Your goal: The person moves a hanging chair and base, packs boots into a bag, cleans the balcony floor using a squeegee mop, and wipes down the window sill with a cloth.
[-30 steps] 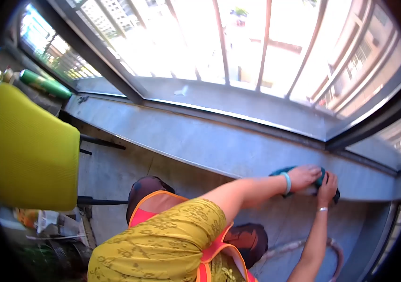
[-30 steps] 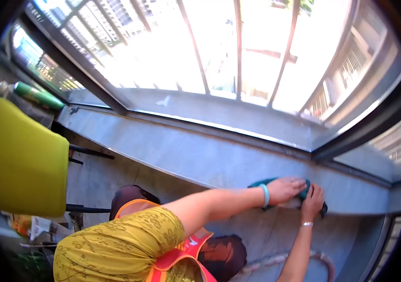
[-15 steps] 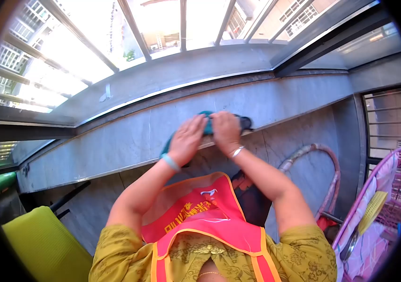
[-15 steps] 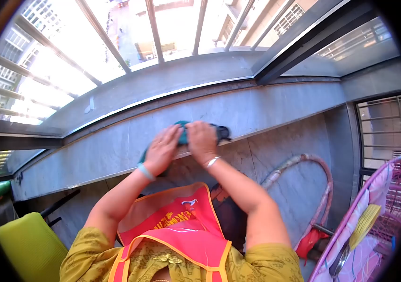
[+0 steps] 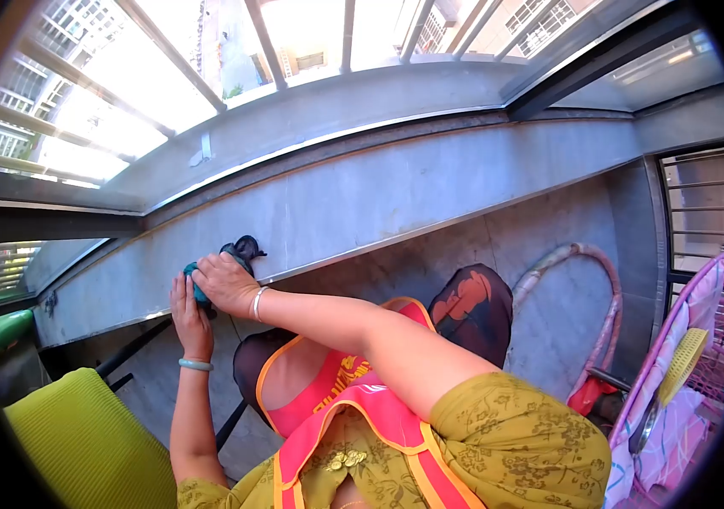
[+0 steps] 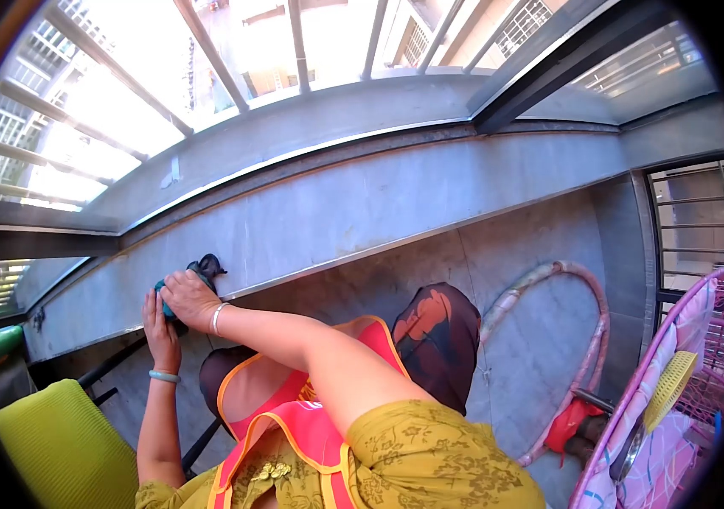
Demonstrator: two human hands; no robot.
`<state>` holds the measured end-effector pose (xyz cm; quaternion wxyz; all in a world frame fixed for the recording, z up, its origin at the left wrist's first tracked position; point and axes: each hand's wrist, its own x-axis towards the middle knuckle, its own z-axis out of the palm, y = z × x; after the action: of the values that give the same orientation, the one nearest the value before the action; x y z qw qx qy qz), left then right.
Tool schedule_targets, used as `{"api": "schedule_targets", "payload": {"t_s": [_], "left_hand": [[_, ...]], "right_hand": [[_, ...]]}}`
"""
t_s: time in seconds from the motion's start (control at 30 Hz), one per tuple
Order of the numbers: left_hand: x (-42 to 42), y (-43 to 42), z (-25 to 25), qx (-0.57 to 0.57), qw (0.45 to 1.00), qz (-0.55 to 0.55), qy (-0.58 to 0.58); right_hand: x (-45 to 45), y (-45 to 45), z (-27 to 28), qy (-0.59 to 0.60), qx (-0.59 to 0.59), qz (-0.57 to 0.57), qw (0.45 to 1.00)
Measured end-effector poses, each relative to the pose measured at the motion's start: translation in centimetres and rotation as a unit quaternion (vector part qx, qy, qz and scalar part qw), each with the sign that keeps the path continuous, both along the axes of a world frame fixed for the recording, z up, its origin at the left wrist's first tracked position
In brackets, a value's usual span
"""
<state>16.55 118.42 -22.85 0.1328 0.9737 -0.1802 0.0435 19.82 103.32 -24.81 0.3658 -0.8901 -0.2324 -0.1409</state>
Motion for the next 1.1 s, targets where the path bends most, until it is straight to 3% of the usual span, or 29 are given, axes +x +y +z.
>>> {"api": "schedule_targets", "payload": {"t_s": [0.13, 0.27, 0.5, 0.6, 0.7, 0.83, 1.0, 1.07, 1.1], "left_hand": [[0.3, -4.5, 0.9, 0.033, 0.997, -0.063, 0.006], [2.1, -15.3, 2.0, 0.009, 0.965, -0.251, 0.070], [3.7, -35.6, 0.5, -0.018, 0.915, -0.403, 0.016], [3.2, -43.8, -0.7, -0.062, 0.910, -0.411, -0.010], [2.7, -52.9, -2.3, -0.137, 0.906, -0.401, -0.010], [2.6, -62.6, -4.2, -0.198, 0.914, -0.354, -0.021], [2.9, -62.3, -3.6, -0.222, 0.913, -0.335, -0.070], [3.8, -60.4, -3.2, -0.225, 0.901, -0.369, 0.024], [4.1, -58.4, -3.4, -0.231, 0.907, -0.353, 0.011]], "right_hand": [[-1.3, -6.0, 0.0, 0.009, 0.012, 0.016, 1.000], [-3.8, -17.8, 0.3, 0.019, -0.041, -0.069, 0.997], [-7.0, -37.9, 0.0, -0.022, -0.145, -0.196, 0.969], [-7.7, -45.8, -0.7, -0.071, -0.165, -0.239, 0.954], [-8.2, -53.8, -0.8, -0.047, -0.219, -0.316, 0.922], [-7.0, -61.4, -2.2, -0.016, -0.172, -0.419, 0.891], [-6.0, -61.3, -2.1, -0.031, -0.194, -0.444, 0.874], [-5.2, -60.2, -2.2, 0.036, -0.200, -0.515, 0.833], [-4.8, -58.2, -2.4, 0.002, -0.216, -0.493, 0.843]]}}
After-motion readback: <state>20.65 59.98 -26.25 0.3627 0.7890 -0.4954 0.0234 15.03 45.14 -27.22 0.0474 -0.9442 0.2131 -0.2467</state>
